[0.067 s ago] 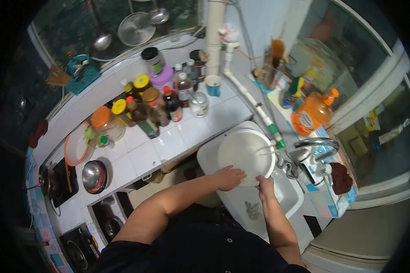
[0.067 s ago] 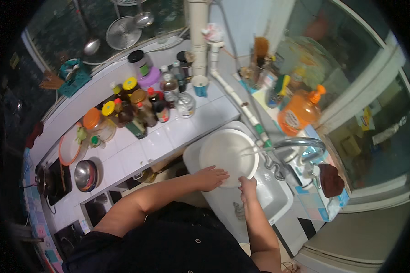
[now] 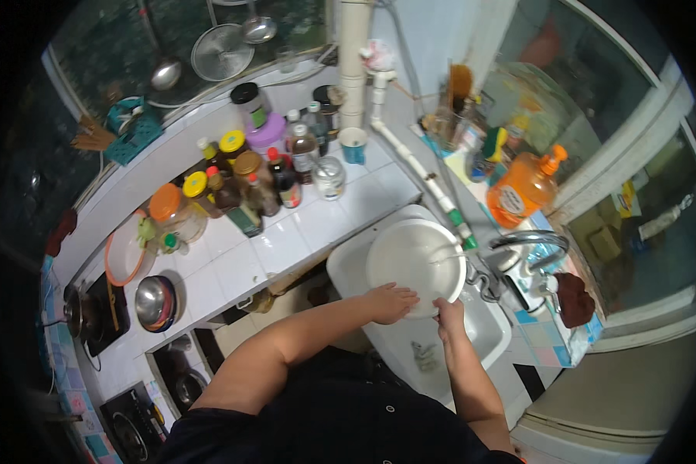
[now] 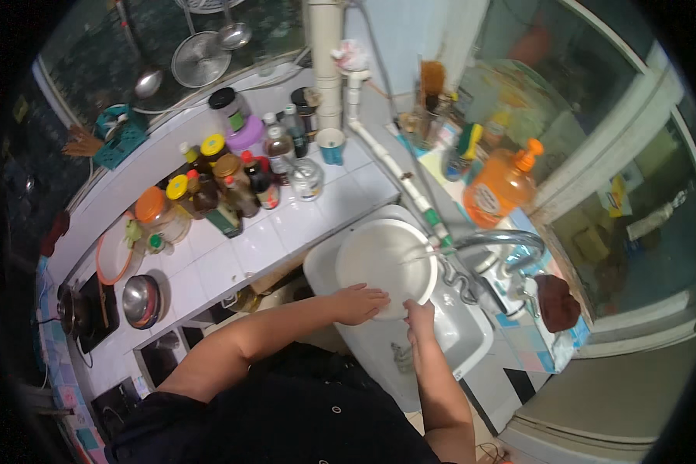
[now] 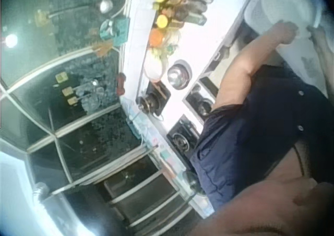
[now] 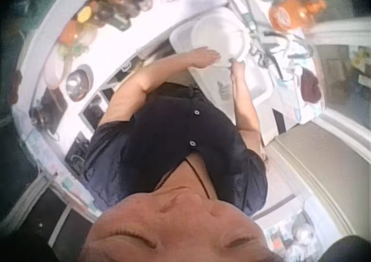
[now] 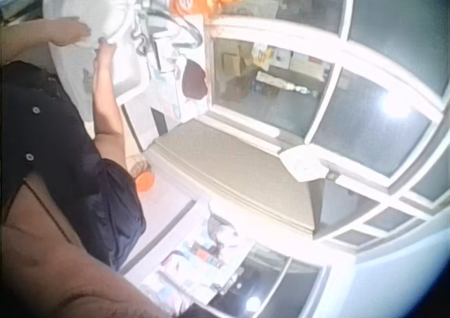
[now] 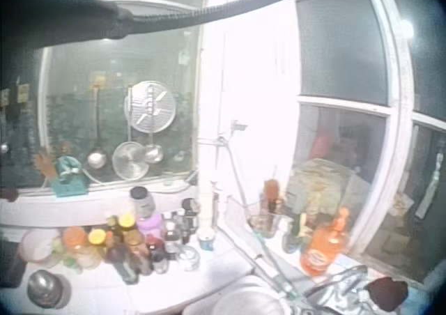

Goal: The person washes various kitchen items in a sink, including a metal bowl, a yellow bowl, chopsticks, a white plate, a spoon, and a pink bowl. They use a cloth to scrub the items under running water and place the cleaned items on the counter or in a drying rack.

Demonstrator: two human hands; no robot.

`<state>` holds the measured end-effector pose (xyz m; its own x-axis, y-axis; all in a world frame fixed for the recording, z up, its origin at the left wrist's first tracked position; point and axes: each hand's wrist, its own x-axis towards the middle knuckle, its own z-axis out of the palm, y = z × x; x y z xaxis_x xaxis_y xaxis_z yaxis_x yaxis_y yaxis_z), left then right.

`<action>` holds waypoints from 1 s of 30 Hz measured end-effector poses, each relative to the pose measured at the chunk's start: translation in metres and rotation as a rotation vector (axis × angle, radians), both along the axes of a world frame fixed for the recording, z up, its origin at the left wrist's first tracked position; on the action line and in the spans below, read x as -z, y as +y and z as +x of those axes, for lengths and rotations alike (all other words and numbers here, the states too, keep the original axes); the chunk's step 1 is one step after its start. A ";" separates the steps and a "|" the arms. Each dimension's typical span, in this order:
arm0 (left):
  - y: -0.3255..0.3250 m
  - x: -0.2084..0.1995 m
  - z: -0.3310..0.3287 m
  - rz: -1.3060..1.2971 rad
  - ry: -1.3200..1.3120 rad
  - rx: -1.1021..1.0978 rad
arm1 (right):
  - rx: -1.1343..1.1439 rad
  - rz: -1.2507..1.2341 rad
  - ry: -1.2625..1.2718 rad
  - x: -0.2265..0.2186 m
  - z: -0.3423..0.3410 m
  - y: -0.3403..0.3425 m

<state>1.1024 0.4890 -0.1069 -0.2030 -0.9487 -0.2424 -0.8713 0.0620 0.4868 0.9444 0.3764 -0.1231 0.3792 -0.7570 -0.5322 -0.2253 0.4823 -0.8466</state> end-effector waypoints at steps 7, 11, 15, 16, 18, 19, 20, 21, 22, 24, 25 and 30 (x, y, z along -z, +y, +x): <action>-0.095 -0.008 -0.020 -0.513 -0.204 0.015 | -0.020 0.028 -0.097 -0.022 -0.037 -0.027; -0.092 -0.018 0.010 -0.399 -0.703 -0.083 | 0.062 0.034 -0.113 -0.023 -0.038 -0.036; -0.050 -0.043 0.007 -0.005 -0.452 0.131 | 0.079 0.050 -0.087 -0.011 -0.035 -0.050; -0.041 -0.040 0.007 -0.186 -0.367 0.134 | 0.046 0.066 -0.062 -0.012 -0.035 -0.054; -0.028 -0.034 0.008 -0.540 -0.184 0.138 | -0.021 0.101 -0.014 -0.016 -0.031 -0.059; -0.025 -0.026 0.007 -0.476 -0.123 0.121 | -0.073 0.074 0.033 -0.023 -0.027 -0.060; -0.026 -0.015 0.009 -0.414 -0.066 0.103 | -0.127 0.045 0.077 -0.035 -0.021 -0.062; -0.026 -0.006 0.011 -0.351 -0.009 0.085 | -0.181 0.016 0.121 -0.043 -0.013 -0.064; -0.026 -0.014 0.007 -0.230 0.060 -0.008 | -0.255 -0.151 0.194 -0.040 -0.007 -0.072; -0.027 -0.038 -0.004 0.010 0.196 -0.192 | -0.402 -0.493 0.350 -0.033 0.003 -0.092; -0.030 -0.033 -0.002 0.040 0.387 -0.278 | -0.416 -0.570 0.334 -0.038 0.012 -0.091; -0.048 0.000 0.005 0.083 1.211 -0.619 | -0.593 -1.141 0.241 -0.057 0.050 -0.031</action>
<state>1.1072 0.4410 -0.1074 0.1222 -0.9526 -0.2786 0.2262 -0.2466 0.9424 0.9940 0.3458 -0.0658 0.7944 -0.5758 0.1935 -0.3565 -0.6999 -0.6189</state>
